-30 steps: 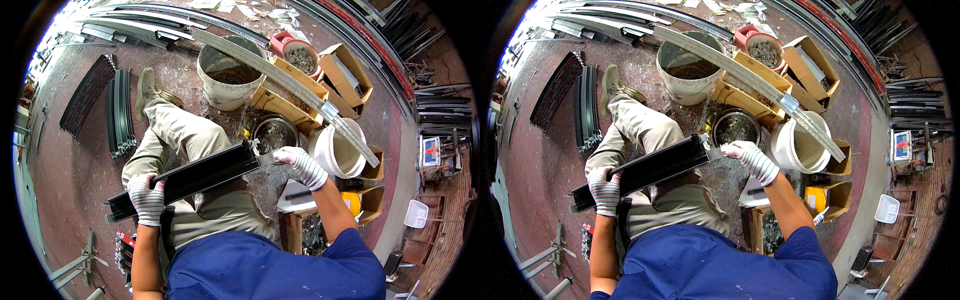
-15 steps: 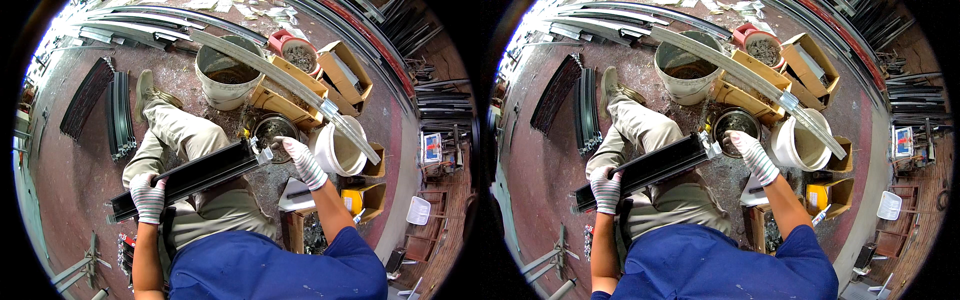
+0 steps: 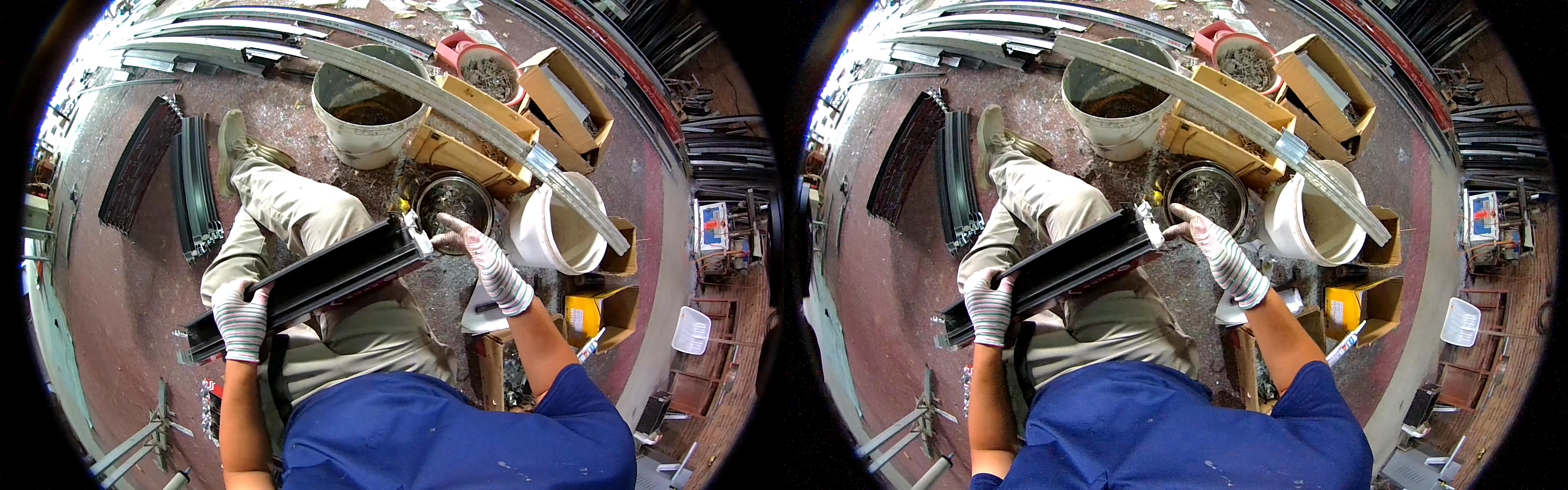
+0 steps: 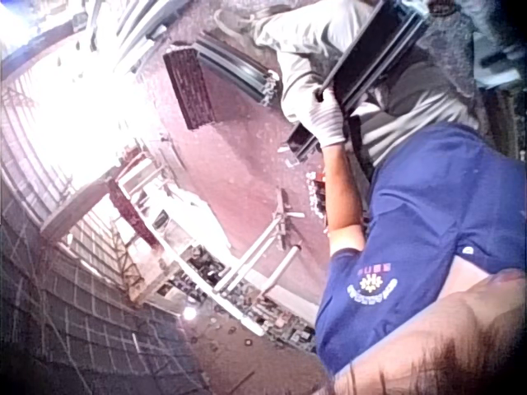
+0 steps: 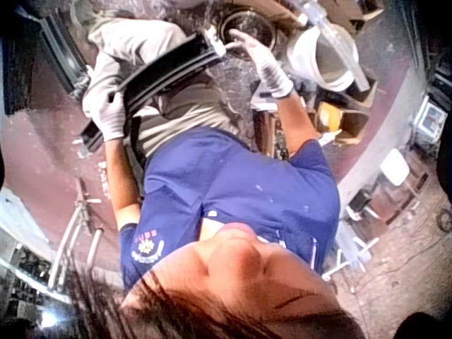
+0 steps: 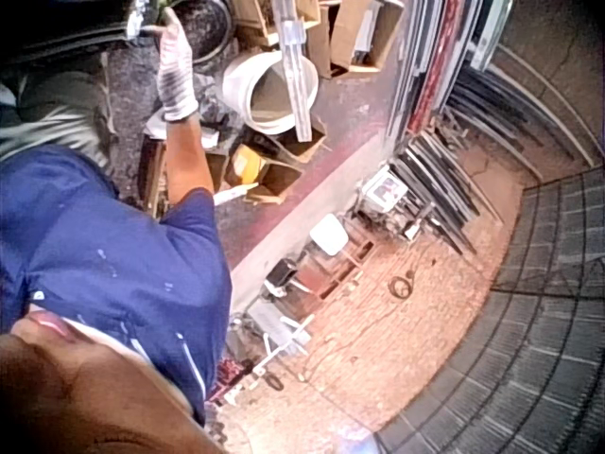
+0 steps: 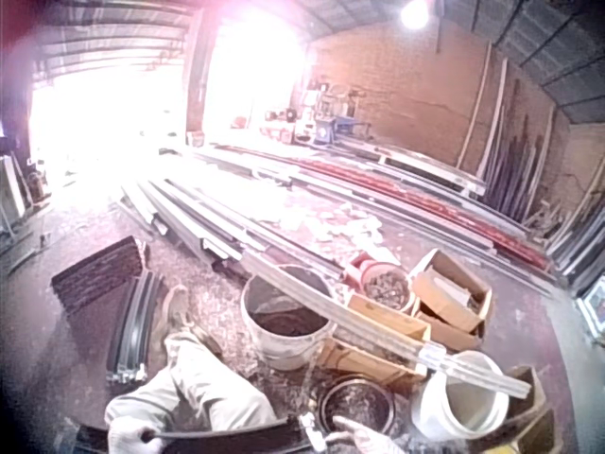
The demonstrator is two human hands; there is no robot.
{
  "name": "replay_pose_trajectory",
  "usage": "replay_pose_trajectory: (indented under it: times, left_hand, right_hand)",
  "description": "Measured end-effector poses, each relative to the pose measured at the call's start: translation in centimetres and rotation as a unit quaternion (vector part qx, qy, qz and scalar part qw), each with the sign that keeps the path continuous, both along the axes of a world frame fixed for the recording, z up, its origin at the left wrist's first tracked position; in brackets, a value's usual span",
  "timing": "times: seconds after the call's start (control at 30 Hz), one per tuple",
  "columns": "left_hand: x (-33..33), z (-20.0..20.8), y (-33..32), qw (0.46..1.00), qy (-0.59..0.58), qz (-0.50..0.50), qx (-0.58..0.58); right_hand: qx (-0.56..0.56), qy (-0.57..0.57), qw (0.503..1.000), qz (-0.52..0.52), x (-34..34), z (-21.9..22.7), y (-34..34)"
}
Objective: The person sits on the floor and repeatedly inserts small metal clips into the grooves of long dark metal profiles. They pick up a profile, insert clips from a nearby container, and place the profile on a growing stack on the floor.
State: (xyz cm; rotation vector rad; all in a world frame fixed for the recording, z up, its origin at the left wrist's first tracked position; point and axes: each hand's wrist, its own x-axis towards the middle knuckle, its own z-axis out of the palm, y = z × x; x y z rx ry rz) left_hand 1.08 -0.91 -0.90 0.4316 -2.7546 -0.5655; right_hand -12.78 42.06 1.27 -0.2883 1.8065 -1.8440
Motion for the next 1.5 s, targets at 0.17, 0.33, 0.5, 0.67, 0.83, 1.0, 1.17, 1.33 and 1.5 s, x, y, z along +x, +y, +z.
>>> replay_pose_trajectory:
  times: [0.17,0.33,0.5,0.67,0.83,1.0,1.17,1.33,1.5]
  left_hand:
    - [0.4,-0.6,-0.5,1.0,-0.015,0.011,0.017]
    - [-0.2,-1.1,-0.7,0.999,-0.014,0.006,0.043]
    - [-0.7,-0.1,-0.1,0.998,-0.029,0.01,0.056]
    - [-0.4,0.0,-0.1,0.998,-0.033,0.015,0.047]
    - [-0.7,0.3,0.1,0.999,-0.032,0.006,0.031]
    - [-1.0,0.4,0.4,0.999,-0.019,-0.001,0.03]
    - [-0.8,-0.2,-0.1,0.998,-0.029,0.008,0.053]
    - [-0.7,-0.5,-0.5,0.999,-0.029,0.002,0.035]
    - [-1.0,0.0,-0.1,0.999,-0.022,-0.003,0.029]
  right_hand:
    - [-0.014,-0.034,0.995,-0.089,-3.6,-2.0,1.8]
    - [0.472,0.084,0.867,-0.138,-9.3,-18.7,9.5]
    - [0.593,0.075,0.802,-0.011,-8.6,-27.2,9.2]
    - [0.684,0.024,0.728,0.042,-8.1,-27.8,3.0]
    - [0.667,-0.061,0.742,0.008,-9.2,-30.1,2.9]
    - [0.593,-0.018,0.805,0.009,-10.3,-32.7,8.0]
    - [0.558,-0.013,0.829,-0.016,-10.6,-30.1,7.8]
    - [0.622,-0.039,0.782,0.014,-9.4,-30.6,4.5]
    - [0.626,-0.065,0.776,-0.037,-9.5,-32.4,4.3]
